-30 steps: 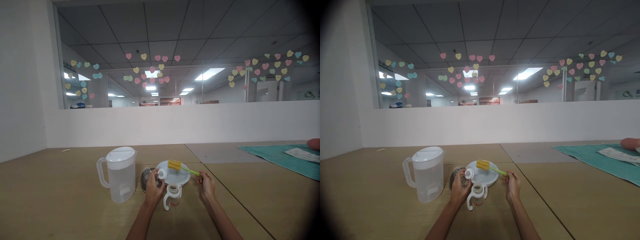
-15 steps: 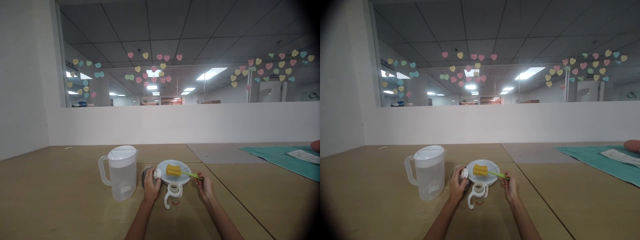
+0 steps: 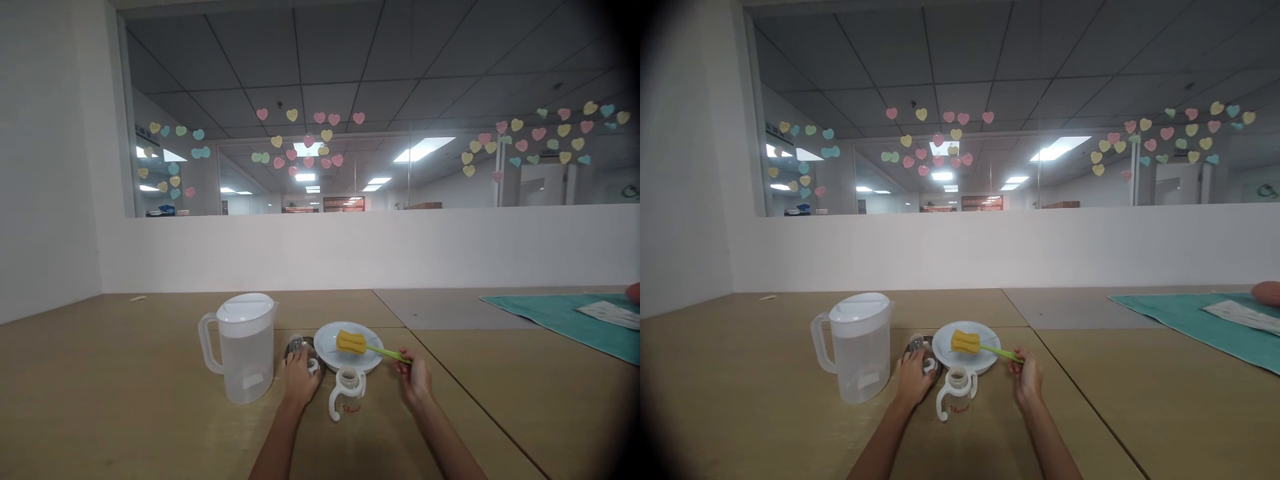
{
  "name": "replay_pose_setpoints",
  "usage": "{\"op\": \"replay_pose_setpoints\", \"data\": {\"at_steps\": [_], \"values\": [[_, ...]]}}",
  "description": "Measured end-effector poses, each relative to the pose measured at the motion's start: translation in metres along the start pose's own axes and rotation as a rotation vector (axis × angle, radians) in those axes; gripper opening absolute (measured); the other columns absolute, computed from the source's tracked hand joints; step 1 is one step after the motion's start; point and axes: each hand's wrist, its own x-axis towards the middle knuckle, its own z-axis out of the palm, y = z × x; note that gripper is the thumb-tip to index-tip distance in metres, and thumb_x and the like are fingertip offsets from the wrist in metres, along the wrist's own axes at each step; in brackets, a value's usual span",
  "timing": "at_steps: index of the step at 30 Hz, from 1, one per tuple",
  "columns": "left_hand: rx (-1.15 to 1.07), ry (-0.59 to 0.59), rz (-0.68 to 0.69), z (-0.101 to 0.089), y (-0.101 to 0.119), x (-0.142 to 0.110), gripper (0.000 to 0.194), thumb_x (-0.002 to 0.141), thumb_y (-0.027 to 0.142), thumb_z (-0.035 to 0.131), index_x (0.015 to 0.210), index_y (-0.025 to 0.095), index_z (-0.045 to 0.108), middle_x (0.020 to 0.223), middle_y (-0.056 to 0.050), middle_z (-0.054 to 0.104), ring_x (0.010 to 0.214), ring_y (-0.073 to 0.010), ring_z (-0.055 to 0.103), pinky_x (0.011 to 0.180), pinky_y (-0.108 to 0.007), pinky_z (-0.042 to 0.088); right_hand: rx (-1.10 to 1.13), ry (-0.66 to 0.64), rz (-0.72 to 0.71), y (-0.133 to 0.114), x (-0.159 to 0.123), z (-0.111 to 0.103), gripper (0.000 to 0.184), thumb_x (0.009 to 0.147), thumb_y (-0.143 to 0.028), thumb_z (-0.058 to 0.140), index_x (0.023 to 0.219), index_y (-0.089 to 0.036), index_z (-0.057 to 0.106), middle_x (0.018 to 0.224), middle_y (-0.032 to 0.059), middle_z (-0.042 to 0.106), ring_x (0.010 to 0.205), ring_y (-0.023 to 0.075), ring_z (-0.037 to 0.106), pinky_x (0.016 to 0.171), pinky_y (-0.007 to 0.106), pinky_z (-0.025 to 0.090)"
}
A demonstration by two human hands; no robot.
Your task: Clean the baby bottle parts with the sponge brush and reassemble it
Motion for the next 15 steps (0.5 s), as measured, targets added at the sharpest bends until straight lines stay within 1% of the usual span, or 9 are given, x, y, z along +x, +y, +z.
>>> {"op": "replay_pose_setpoints", "data": {"at_steps": [3, 5, 6, 8, 10, 12, 13, 15], "values": [[-0.027, 0.029, -0.016, -0.005, 0.002, 0.000, 0.038, 0.070, 0.030, 0.056, 0.107, 0.020, 0.057, 0.102, -0.008, 0.064, 0.102, -0.0291, 0.051, 0.088, -0.042, 0.033, 0.003, -0.004, 0.003, 0.001, 0.000, 0.000, 0.011, 0.051, -0.023, 0.052, 0.061, -0.019, 0.050, 0.045, -0.0085, 0.042, 0.034, 0.0052, 0.035, 0.035, 0.020, 0.035], [-0.096, 0.091, 0.019, -0.012, 0.004, -0.002, 0.036, 0.071, 0.027, 0.053, 0.106, 0.020, 0.057, 0.104, -0.007, 0.064, 0.102, -0.0284, 0.052, 0.088, -0.042, 0.033, 0.003, -0.001, 0.000, 0.002, 0.001, -0.001, 0.011, 0.051, -0.023, 0.052, 0.061, -0.019, 0.050, 0.047, -0.0081, 0.044, 0.035, 0.0051, 0.037, 0.034, 0.019, 0.034], [-0.152, 0.137, 0.061, -0.016, 0.005, -0.003, 0.034, 0.072, 0.024, 0.051, 0.106, 0.020, 0.057, 0.105, -0.007, 0.063, 0.101, -0.0272, 0.052, 0.089, -0.042, 0.033, 0.002, 0.000, -0.002, 0.002, 0.001, -0.001, 0.011, 0.052, -0.023, 0.052, 0.062, -0.019, 0.049, 0.048, -0.0081, 0.045, 0.035, 0.0051, 0.037, 0.034, 0.019, 0.034], [-0.297, 0.231, 0.191, -0.024, 0.011, -0.007, 0.030, 0.075, 0.022, 0.047, 0.103, 0.020, 0.057, 0.105, -0.007, 0.062, 0.100, -0.0246, 0.053, 0.090, -0.040, 0.034, 0.000, 0.002, -0.004, 0.003, 0.002, -0.001, 0.011, 0.053, -0.023, 0.052, 0.062, -0.019, 0.049, 0.047, -0.0085, 0.044, 0.034, 0.0051, 0.038, 0.034, 0.019, 0.033], [-0.466, 0.292, 0.338, -0.029, 0.019, -0.015, 0.026, 0.079, 0.024, 0.044, 0.101, 0.019, 0.056, 0.098, -0.007, 0.062, 0.096, -0.0232, 0.054, 0.087, -0.038, 0.037, 0.001, 0.003, -0.009, 0.004, 0.003, -0.001, 0.010, 0.053, -0.023, 0.052, 0.062, -0.019, 0.049, 0.047, -0.0089, 0.043, 0.034, 0.0047, 0.036, 0.034, 0.019, 0.033], [-0.638, 0.288, 0.471, -0.029, 0.032, -0.026, 0.025, 0.081, 0.031, 0.044, 0.099, 0.018, 0.055, 0.090, -0.008, 0.061, 0.088, -0.0223, 0.055, 0.080, -0.036, 0.041, 0.006, 0.000, -0.014, 0.005, 0.003, 0.000, 0.010, 0.053, -0.023, 0.052, 0.062, -0.019, 0.049, 0.047, -0.0091, 0.043, 0.033, 0.0043, 0.034, 0.033, 0.019, 0.032], [-0.712, 0.255, 0.522, -0.029, 0.040, -0.031, 0.026, 0.080, 0.034, 0.046, 0.099, 0.017, 0.055, 0.089, -0.008, 0.060, 0.085, -0.0218, 0.056, 0.076, -0.034, 0.043, 0.010, -0.002, -0.017, 0.005, 0.003, 0.000, 0.010, 0.052, -0.022, 0.051, 0.062, -0.018, 0.049, 0.047, -0.0092, 0.043, 0.033, 0.0041, 0.033, 0.033, 0.019, 0.031], [-0.790, 0.165, 0.588, -0.025, 0.056, -0.041, 0.032, 0.078, 0.037, 0.051, 0.102, 0.017, 0.054, 0.095, -0.009, 0.059, 0.087, -0.0217, 0.056, 0.075, -0.033, 0.045, 0.016, -0.006, -0.020, 0.004, 0.002, 0.001, 0.011, 0.052, -0.022, 0.051, 0.061, -0.018, 0.050, 0.047, -0.0093, 0.043, 0.033, 0.0040, 0.032, 0.032, 0.020, 0.030]]}}
